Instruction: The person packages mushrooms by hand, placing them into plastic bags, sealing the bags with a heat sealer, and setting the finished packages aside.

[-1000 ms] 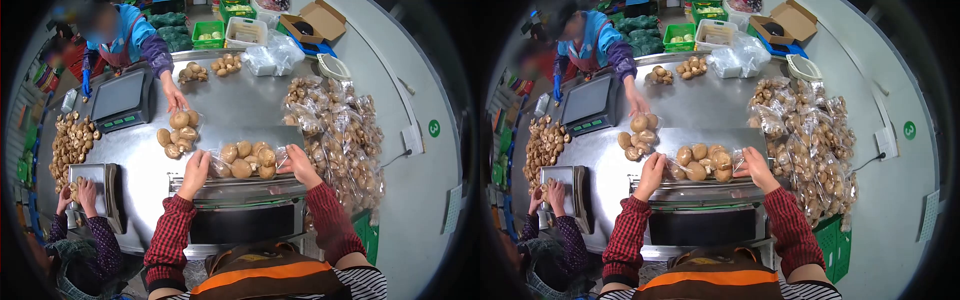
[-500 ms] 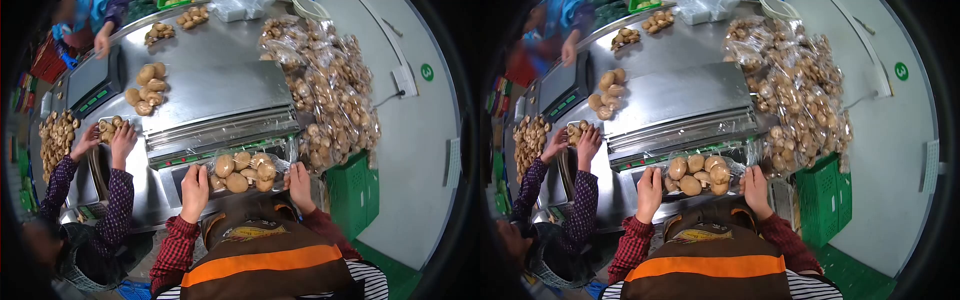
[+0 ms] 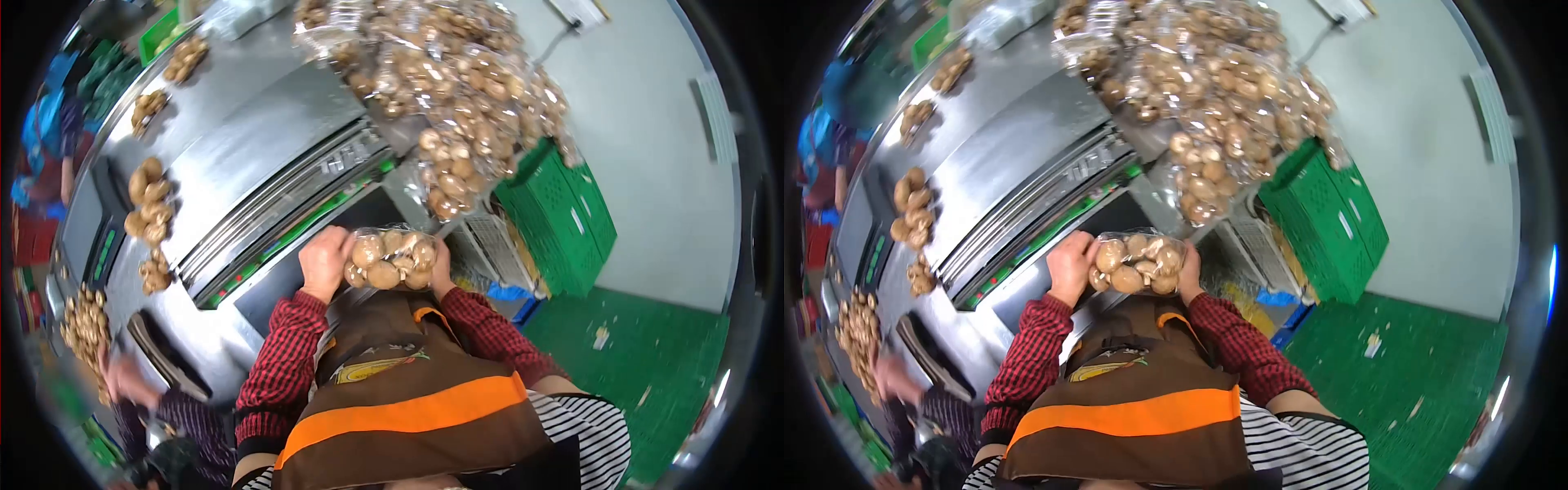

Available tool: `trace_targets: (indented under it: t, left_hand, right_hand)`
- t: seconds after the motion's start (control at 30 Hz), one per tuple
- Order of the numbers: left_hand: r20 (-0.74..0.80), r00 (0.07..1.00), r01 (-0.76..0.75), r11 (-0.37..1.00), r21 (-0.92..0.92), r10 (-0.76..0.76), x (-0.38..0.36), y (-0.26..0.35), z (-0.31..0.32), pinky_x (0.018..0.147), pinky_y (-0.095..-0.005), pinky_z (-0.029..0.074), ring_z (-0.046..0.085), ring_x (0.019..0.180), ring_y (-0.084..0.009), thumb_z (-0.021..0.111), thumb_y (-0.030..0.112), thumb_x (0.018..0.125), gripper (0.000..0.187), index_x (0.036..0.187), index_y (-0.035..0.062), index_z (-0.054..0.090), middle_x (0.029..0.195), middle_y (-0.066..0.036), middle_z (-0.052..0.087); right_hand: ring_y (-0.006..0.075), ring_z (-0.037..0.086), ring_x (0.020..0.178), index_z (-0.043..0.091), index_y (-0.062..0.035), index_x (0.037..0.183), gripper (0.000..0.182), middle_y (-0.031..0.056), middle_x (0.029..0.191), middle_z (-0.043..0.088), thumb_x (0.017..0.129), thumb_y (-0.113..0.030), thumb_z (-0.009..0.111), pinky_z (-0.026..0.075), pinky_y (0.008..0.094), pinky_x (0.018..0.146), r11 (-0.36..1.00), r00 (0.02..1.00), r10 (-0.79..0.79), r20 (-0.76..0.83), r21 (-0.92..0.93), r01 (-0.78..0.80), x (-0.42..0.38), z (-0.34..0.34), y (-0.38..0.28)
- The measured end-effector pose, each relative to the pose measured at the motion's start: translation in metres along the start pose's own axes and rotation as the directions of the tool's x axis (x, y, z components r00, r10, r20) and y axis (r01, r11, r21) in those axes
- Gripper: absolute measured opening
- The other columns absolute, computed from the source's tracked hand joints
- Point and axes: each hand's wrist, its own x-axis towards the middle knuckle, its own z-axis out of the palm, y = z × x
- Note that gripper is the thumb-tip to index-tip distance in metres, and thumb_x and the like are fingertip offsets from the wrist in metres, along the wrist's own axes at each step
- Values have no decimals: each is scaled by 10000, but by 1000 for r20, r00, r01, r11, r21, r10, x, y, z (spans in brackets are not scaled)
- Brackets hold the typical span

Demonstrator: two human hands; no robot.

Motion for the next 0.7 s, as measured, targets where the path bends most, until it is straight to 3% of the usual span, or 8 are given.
trace_targets:
  t: [0.07,0.13,0.2,0.33,0.5,0.57,0.6,0.7]
  left_hand:
    - [266,925,378,618,-689,-270,1,8,11,574,-291,451,538,663,-98,602,92,907,129,791,46,570,688,-27,539]
    - [475,833,537,205,-819,-284,2,36,-14,570,-251,396,470,665,-64,597,24,889,152,745,25,548,699,22,515]
    - [387,922,387,-27,-922,20,1,50,-42,583,-274,408,496,638,-132,671,-2,804,186,689,22,527,666,8,508]
    - [375,927,366,-251,-896,13,4,106,-96,890,-369,470,569,1058,-247,776,74,687,426,1075,29,607,1116,-129,567]
    - [797,344,937,-229,-262,497,-11,82,-100,1116,-388,302,393,1344,-266,634,489,829,916,1480,-32,255,1462,-171,381]
    - [721,311,888,-459,11,619,-19,75,-88,1094,-377,343,437,1307,-251,574,533,887,910,1496,-42,216,1446,-163,407]
    - [809,207,915,-401,39,550,-4,79,-91,1043,-357,405,504,1234,-233,560,462,927,813,1489,-36,246,1391,-149,465]
    - [824,157,962,103,-251,545,56,114,-90,944,-332,454,565,1118,-215,584,324,927,658,1451,2,349,1294,-116,540]
  right_hand:
    - [146,592,824,623,-116,1031,184,58,906,619,909,-248,585,489,297,801,887,879,-57,473,-379,262,-48,36,-71]
    - [129,590,851,602,-28,1104,251,26,948,610,897,-168,570,502,262,750,869,743,95,663,-419,262,-82,46,-118]
    - [83,578,984,547,-7,1226,321,27,1024,606,929,-125,565,482,259,827,784,376,220,900,66,-617,-109,65,-143]
    - [149,585,1045,523,-5,1271,380,51,1106,613,937,-175,585,477,291,862,921,404,388,828,-356,-156,-109,95,-183]
    - [206,579,1144,553,-24,1276,411,107,1237,607,1019,-331,459,477,304,902,883,755,440,486,-82,-462,-70,46,-174]
    - [241,488,1286,540,-4,1315,465,132,1360,548,969,-316,542,362,371,1076,979,697,204,687,-125,-163,-82,27,-219]
    - [245,471,1302,523,-10,1336,465,134,1353,550,928,-208,627,318,397,1124,936,645,162,747,-324,141,-87,21,-238]
    - [143,528,1164,539,-12,1310,572,68,1251,600,832,-231,764,403,310,1030,975,749,212,627,-183,-124,-104,13,-245]
